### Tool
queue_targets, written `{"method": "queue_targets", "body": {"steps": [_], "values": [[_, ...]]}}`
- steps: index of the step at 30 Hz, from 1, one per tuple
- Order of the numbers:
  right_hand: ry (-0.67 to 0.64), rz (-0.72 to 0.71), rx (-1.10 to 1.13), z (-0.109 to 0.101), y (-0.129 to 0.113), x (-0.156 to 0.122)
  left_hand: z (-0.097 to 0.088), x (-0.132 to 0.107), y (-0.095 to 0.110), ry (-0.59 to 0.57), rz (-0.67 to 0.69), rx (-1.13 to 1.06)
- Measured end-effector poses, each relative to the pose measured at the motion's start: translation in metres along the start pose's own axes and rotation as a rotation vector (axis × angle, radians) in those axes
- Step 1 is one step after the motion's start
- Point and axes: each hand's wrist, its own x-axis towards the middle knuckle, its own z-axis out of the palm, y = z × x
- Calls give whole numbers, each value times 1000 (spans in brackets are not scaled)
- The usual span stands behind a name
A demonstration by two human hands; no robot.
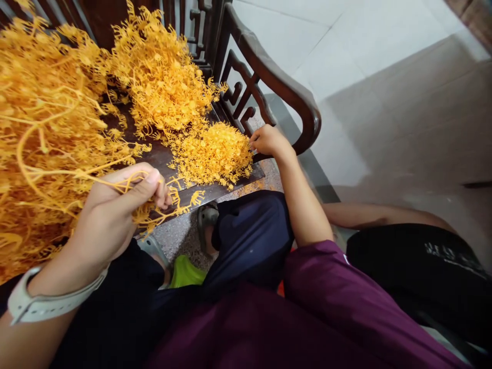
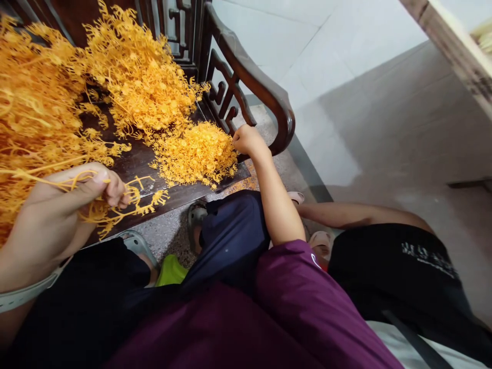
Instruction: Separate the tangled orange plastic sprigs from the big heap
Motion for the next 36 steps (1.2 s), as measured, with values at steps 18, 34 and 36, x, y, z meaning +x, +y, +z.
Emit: {"method": "queue_targets", "body": {"steps": [18, 34, 36], "values": [[-469, -695, 1325, 36, -142, -115, 11, 3, 3, 72, -66, -225], [-17, -393, 1429, 15, -126, -96, 12, 2, 9, -57, -298, 14], [-36, -383, 1445, 17, -127, -97, 13, 2, 9, -48, -289, 9]]}}
